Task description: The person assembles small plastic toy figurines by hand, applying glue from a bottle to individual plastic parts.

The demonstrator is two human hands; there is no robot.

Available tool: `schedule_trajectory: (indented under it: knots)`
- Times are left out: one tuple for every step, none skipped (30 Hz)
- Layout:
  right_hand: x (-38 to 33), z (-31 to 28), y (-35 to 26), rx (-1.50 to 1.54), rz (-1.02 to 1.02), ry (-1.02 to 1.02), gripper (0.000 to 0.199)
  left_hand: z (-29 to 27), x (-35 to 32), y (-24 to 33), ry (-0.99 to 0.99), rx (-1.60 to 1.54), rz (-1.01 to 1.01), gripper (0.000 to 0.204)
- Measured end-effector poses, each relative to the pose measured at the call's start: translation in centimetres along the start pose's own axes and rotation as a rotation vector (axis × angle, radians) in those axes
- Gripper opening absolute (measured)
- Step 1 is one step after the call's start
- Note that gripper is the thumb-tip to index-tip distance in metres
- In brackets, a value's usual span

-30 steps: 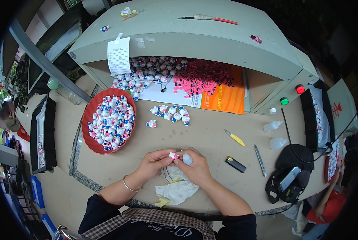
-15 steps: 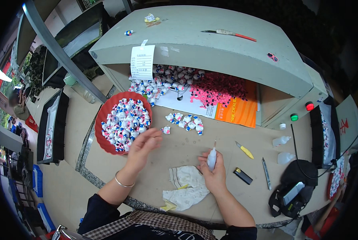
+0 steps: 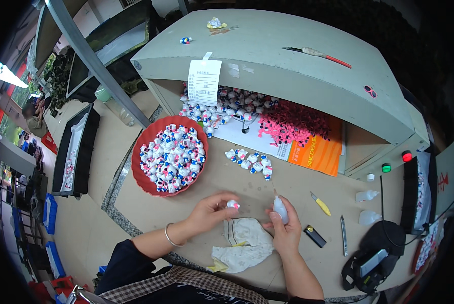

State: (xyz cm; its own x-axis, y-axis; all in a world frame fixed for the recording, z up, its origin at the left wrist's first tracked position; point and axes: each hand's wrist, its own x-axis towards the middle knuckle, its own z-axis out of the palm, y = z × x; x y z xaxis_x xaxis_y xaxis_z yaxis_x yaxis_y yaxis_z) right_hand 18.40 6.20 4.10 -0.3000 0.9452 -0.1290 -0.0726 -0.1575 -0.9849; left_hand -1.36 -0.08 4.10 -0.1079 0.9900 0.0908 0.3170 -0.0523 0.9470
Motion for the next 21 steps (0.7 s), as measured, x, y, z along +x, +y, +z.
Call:
schedule_trajectory:
  knots:
    - [0.1,-0.1,-0.4,-0.015,0.026,-0.058,0.034,0.4,-0.7,0.2,-0.074,-0.298,-0.198,0.027]
    - [0.1,-0.3,-0.7,-0.032,0.053,-0.113,0.03,0.7,-1.1,0.2,-0.151,-0.598,-0.396,0.029]
    - [0.1,-0.7,-1.0,-0.04,0.054,-0.104,0.03,1.0,-1.1,-0.1,-0.16,-0.606,-0.396,0.029]
    - [0.0,-1.1,-1.2,0.038,0.056,-0.126,0.025,1.3,-1.0,-0.6,-0.134,-0.645,-0.421,0.031]
    - [-0.1,-1.4,-1.6,0.115,0.057,-0.148,0.021,1.6,-0.9,-1.0,-0.109,-0.684,-0.446,0.034]
    - [-0.2,-1.7,-2.2,0.105,0.057,-0.134,0.021,1.8,-0.8,-1.1,-0.123,-0.694,-0.446,0.034]
    - [-0.2,-2.0,-3.1,0.104,0.025,-0.152,0.019,2.0,-0.7,-1.3,-0.097,-0.876,-0.419,0.036]
    - [-0.4,-2.2,-3.8,0.104,-0.006,-0.172,0.018,2.1,-0.7,-1.4,-0.069,-1.056,-0.392,0.039]
    - [-0.6,-2.3,-4.2,0.098,-0.007,-0.161,0.018,2.1,-0.7,-1.6,-0.079,-1.062,-0.393,0.039]
    - [-0.9,-2.2,-4.6,0.108,0.031,-0.221,0.017,2.2,-0.8,-1.9,-0.083,-1.036,-0.367,0.04]
    - [-1.1,-1.9,-4.7,0.12,0.069,-0.282,0.018,2.1,-0.9,-2.1,-0.083,-1.009,-0.341,0.041]
    - [-1.2,-1.6,-4.2,0.116,0.068,-0.276,0.018,2.2,-0.9,-2.1,-0.09,-1.013,-0.34,0.041]
    - [-1.1,-1.3,-3.0,0.118,0.027,-0.25,0.019,2.3,-0.8,-2.1,-0.08,-0.958,-0.327,0.04]
    - [-1.0,-0.9,-2.1,0.121,-0.013,-0.225,0.02,2.4,-0.7,-2.2,-0.068,-0.901,-0.314,0.04]
    - [-1.2,-0.3,-1.7,0.173,-0.007,-0.171,0.021,2.4,-0.8,-2.1,-0.07,-0.901,-0.319,0.04]
    - [-1.2,-0.1,-1.2,0.176,-0.004,-0.168,0.021,2.3,-0.7,-2.0,-0.055,-0.923,-0.33,0.04]
    - [-1.2,-0.1,-0.6,0.148,-0.069,-0.148,0.019,2.2,-0.8,-1.9,-0.041,-0.945,-0.34,0.039]
    - [-1.0,-0.1,-0.3,0.121,-0.138,-0.133,0.018,2.2,-0.7,-2.0,-0.04,-0.942,-0.341,0.039]
    - [-1.0,-0.1,-0.1,0.123,-0.137,-0.133,0.018,2.1,-0.8,-2.0,-0.028,-0.981,-0.355,0.038]
    - [-1.0,-0.1,0.0,0.072,-0.207,-0.145,0.018,2.1,-0.7,-2.0,-0.018,-1.02,-0.369,0.037]
    - [-1.1,-0.1,0.1,0.023,-0.274,-0.157,0.018,2.1,-0.7,-2.0,-0.018,-1.019,-0.372,0.037]
